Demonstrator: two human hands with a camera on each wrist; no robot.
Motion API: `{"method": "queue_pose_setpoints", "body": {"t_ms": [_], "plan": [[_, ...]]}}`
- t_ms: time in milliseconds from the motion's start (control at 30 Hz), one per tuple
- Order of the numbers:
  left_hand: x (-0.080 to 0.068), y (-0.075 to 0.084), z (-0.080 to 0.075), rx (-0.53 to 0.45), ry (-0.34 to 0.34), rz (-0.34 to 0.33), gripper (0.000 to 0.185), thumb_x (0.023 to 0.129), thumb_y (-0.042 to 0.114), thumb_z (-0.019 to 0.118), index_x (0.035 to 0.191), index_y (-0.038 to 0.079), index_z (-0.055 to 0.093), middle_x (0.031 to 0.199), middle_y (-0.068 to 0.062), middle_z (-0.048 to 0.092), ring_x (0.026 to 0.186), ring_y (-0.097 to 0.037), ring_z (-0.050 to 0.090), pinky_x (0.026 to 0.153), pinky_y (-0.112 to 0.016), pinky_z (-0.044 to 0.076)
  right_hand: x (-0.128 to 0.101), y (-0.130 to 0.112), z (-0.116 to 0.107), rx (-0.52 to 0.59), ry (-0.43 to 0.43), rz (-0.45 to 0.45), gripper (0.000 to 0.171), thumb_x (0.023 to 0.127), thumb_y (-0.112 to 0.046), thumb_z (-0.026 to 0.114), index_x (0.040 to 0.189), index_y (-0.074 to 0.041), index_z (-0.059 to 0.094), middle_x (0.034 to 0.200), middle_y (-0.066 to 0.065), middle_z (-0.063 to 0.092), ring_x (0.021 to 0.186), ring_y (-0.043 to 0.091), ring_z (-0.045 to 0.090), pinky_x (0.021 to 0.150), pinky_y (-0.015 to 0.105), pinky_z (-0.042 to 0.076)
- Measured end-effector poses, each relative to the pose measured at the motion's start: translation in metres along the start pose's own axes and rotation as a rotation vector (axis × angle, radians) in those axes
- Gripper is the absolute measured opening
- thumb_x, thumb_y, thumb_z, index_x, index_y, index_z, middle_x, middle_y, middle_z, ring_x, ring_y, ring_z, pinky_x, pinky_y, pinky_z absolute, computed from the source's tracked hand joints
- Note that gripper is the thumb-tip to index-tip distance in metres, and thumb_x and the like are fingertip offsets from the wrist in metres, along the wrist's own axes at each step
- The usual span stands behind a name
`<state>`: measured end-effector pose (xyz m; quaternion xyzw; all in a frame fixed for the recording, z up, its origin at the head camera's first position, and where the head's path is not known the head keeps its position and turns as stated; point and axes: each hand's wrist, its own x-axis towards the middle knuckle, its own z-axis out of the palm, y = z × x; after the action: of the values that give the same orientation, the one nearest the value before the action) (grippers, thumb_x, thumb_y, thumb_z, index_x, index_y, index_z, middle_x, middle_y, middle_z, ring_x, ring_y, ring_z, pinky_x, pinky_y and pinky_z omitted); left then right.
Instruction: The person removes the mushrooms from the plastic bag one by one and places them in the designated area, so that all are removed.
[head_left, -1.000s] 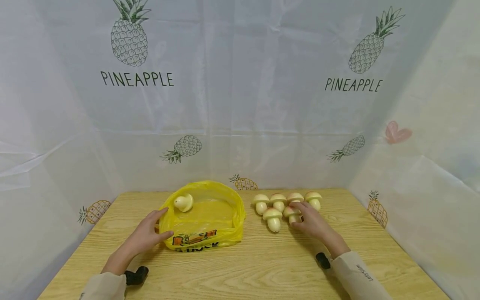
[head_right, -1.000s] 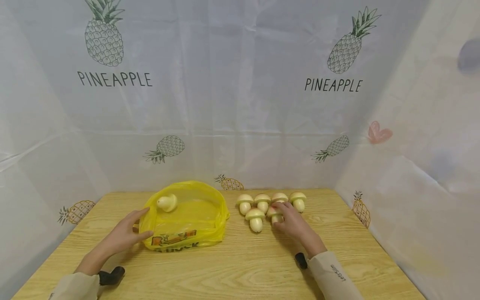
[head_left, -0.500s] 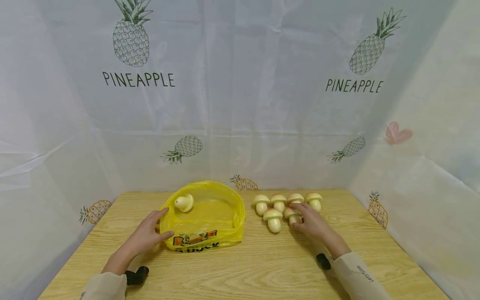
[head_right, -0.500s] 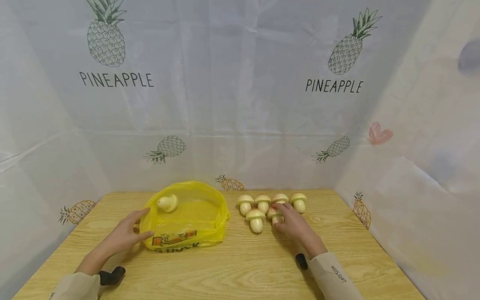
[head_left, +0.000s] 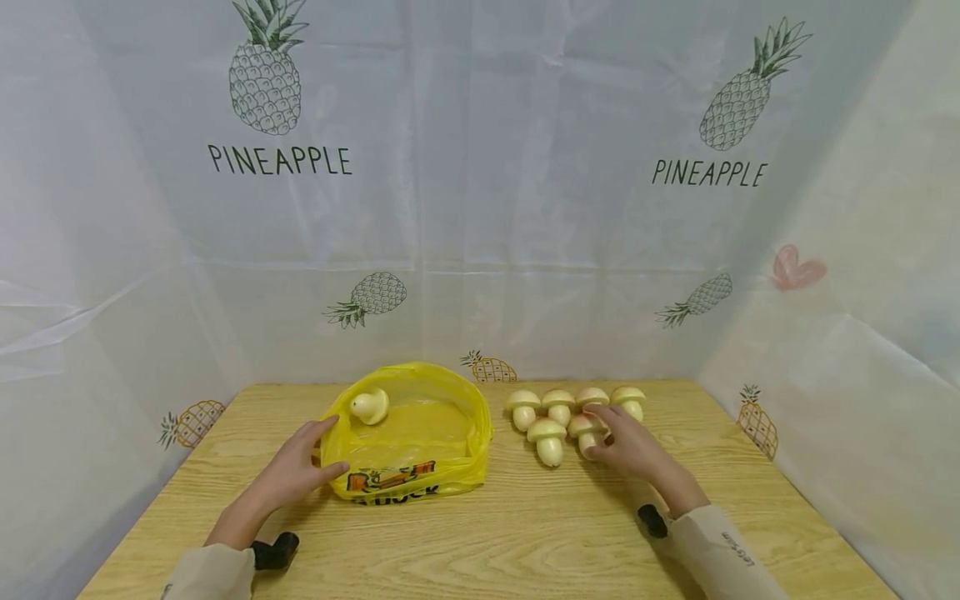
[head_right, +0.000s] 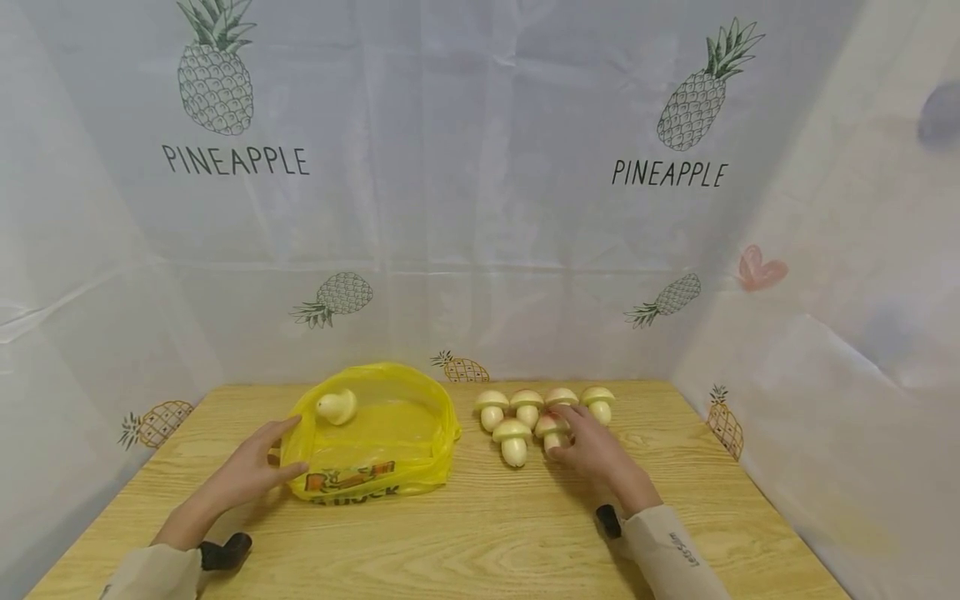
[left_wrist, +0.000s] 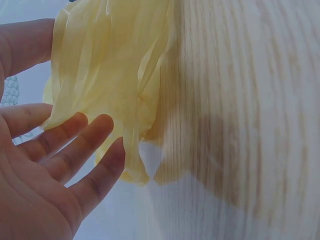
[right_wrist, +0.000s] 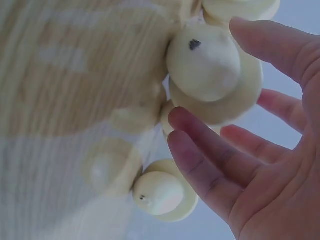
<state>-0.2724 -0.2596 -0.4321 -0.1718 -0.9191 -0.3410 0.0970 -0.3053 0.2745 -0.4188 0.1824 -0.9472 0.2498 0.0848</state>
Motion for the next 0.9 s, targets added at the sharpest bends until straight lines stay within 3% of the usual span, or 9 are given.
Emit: {"method": "queue_pose_setpoints", "body": {"t_ms": [400, 900], "plan": [[0.002, -0.003, 0.000, 0.015, 0.002, -0.012, 0.077, 0.084, 0.023, 0.074, 0.143, -0.006, 0.035, 0.125, -0.020, 0.050, 0.106, -0.034, 0.054, 0.078, -0.041, 0.050, -0.004, -0.012, -0.022, -0.044, -0.048, 0.022, 0.069, 0.084, -0.025, 0.074, 0.143, -0.007, 0.041, 0.134, 0.021, 0.050, 0.096, 0.035, 0.061, 0.068, 0.041, 0.050], [0.001, -0.002, 0.001, 0.023, 0.006, 0.014, 0.077, 0.085, 0.026, 0.074, 0.143, -0.007, 0.035, 0.126, -0.021, 0.050, 0.106, -0.035, 0.054, 0.080, -0.045, 0.049, -0.002, -0.037, -0.024, -0.126, 0.042, -0.097, 0.056, 0.086, -0.031, 0.072, 0.136, -0.015, 0.051, 0.119, 0.005, 0.063, 0.089, 0.025, 0.062, 0.063, 0.036, 0.048]]}}
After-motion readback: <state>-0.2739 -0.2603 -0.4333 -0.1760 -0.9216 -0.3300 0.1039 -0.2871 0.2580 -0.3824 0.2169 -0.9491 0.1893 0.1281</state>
